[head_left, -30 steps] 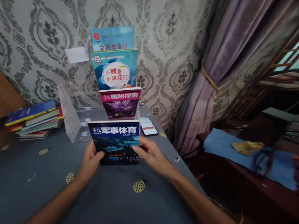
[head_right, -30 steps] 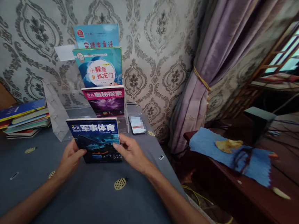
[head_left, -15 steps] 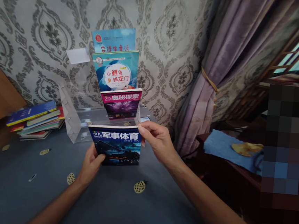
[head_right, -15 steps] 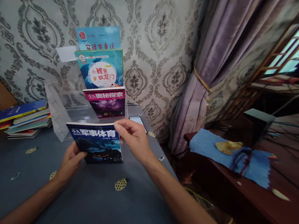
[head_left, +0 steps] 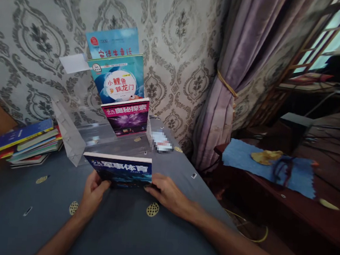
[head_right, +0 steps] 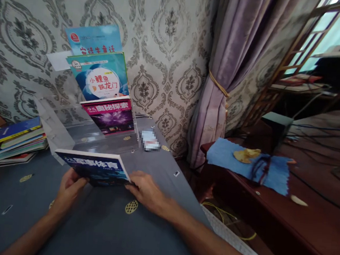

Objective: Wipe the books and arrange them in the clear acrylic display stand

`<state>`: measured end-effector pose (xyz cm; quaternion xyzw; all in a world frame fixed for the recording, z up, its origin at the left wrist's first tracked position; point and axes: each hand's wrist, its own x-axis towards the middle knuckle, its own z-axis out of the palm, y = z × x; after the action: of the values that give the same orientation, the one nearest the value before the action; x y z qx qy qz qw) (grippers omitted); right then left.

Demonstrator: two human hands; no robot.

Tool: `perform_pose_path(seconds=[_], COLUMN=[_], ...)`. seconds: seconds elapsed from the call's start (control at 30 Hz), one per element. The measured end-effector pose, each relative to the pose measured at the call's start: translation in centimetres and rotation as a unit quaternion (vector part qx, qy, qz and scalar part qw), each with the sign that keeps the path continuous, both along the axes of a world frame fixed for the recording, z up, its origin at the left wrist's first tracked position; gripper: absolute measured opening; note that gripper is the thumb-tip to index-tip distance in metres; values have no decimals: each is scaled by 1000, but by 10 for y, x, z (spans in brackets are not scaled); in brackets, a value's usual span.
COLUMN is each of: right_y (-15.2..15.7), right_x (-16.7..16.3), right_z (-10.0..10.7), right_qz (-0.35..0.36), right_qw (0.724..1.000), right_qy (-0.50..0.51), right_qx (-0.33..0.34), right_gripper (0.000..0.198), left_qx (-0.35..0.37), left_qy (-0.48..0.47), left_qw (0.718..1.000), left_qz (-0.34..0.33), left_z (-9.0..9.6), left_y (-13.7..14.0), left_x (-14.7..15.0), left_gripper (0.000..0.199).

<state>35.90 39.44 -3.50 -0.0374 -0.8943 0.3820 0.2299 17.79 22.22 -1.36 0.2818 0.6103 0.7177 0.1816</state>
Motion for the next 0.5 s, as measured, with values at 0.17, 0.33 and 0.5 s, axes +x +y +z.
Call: perform_pose_path(seconds=[0.17,0.33,0.5], right_y=[6,4,0], right_x=[-2,-1,2], right_z=[-4,5,23], right_qz=[2,13,-40], right_qw=[1000,999,997], right_qy=[-27,-32,22], right_qx=[1,-21,-57], right_gripper=[13,12,15], left_qx=[-5,-34,-64], left_qy=[11,44,110], left_qw=[1000,998,992], left_qz=[-4,-12,-27], left_z=[-2,2,17], left_y=[0,-1,-2], left_x=[-2,-5,-7], left_gripper=[27,26,37])
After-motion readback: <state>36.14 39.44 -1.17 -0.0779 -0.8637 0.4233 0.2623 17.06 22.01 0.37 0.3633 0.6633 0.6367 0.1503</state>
